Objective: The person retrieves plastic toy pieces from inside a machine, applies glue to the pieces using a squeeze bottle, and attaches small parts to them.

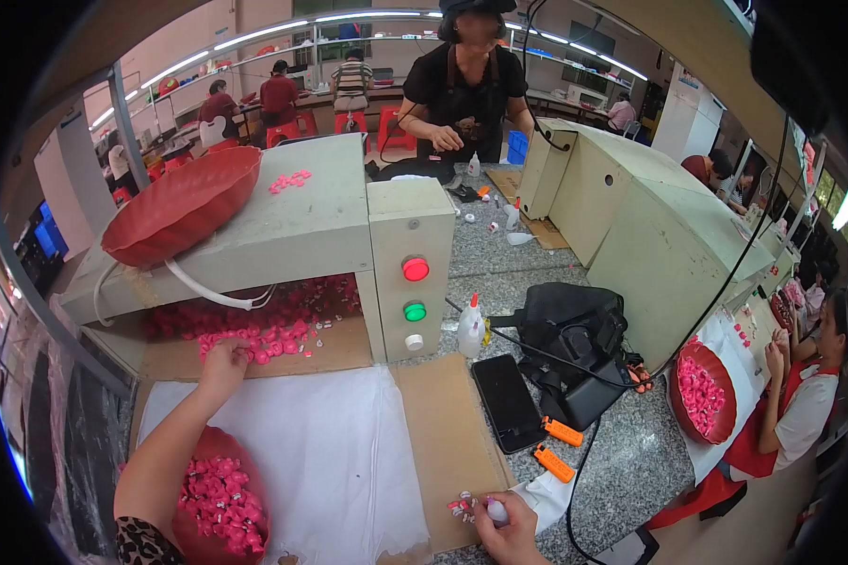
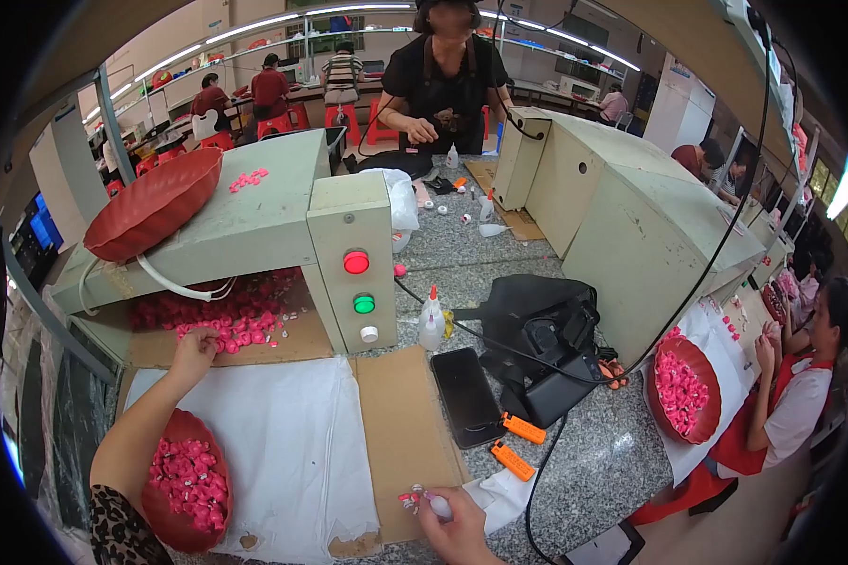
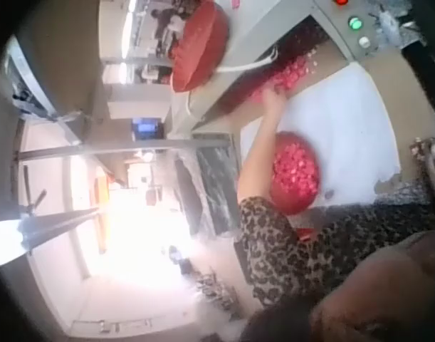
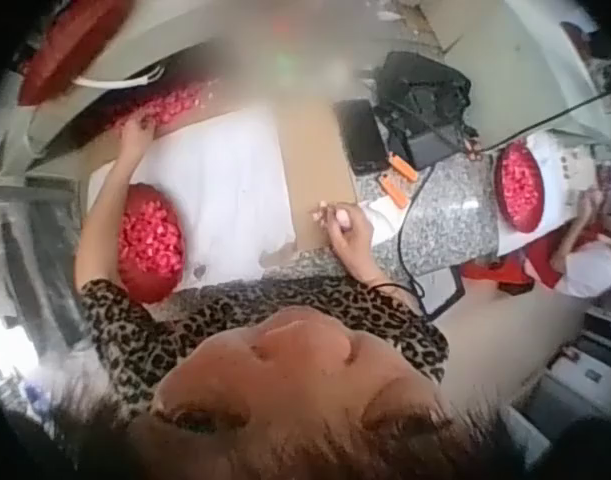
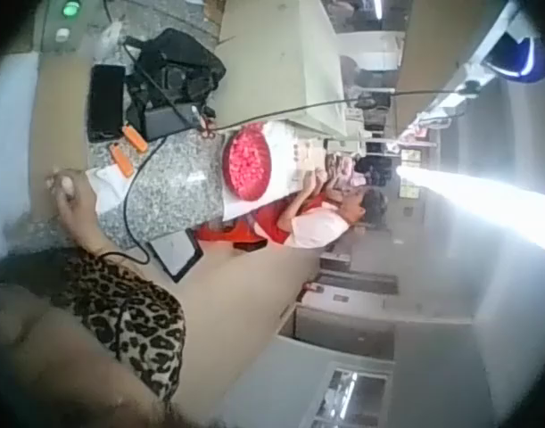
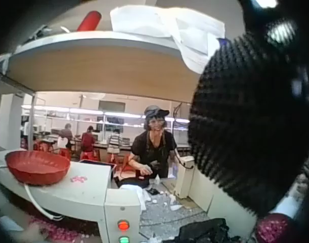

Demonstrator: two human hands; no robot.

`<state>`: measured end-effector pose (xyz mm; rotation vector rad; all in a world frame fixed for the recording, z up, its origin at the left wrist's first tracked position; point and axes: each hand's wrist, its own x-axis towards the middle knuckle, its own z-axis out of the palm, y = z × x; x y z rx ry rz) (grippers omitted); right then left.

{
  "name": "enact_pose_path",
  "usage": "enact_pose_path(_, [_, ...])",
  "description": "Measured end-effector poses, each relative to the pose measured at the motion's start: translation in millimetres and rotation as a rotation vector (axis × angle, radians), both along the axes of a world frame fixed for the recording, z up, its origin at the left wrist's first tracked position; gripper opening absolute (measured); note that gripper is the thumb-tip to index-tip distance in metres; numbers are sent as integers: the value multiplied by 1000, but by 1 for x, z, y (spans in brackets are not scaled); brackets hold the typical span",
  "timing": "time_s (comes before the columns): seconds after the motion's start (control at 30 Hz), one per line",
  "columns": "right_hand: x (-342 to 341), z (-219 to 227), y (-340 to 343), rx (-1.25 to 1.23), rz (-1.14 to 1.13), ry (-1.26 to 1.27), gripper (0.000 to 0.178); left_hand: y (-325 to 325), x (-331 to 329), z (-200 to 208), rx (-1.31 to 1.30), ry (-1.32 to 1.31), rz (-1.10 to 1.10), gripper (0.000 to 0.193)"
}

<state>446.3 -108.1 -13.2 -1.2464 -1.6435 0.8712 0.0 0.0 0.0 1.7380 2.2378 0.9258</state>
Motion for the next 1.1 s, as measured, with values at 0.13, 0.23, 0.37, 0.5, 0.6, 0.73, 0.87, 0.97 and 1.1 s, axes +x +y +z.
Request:
enact_pose_path(0.13, [-1,14,0,101,22,116,7,9,13,12,27,-1,-2,20])
enact_pose_path(0.23, [-1,12,2,108,26,134,6,13,13,12,27,-6,-5,21])
enact_pose_path(0.37, [2,9,0,64,36,120,5,14,8,5,24,-22,-12,21])
enact_pose_path(0.5, [2,11,0,68,37,109,5,15,5,2,13,-21,-5,22])
enact_pose_path(0.6, [2,11,0,59,51,148,6,16,3,0,11,-35,-2,21])
enact_pose_path(0.73, [2,14,0,42,69,157,6,16,4,3,5,-30,1,21])
enact_pose_path(0.87, [1,16,-1,49,33,128,7,17,9,5,4,-8,-2,21])
enact_pose_path(0.97, [1,19,-2,57,26,133,8,17,-4,-5,38,-14,-6,21])
enact_pose_path(1.1, [2,26,0,90,30,58,10,18,-1,-4,51,12,-13,20])
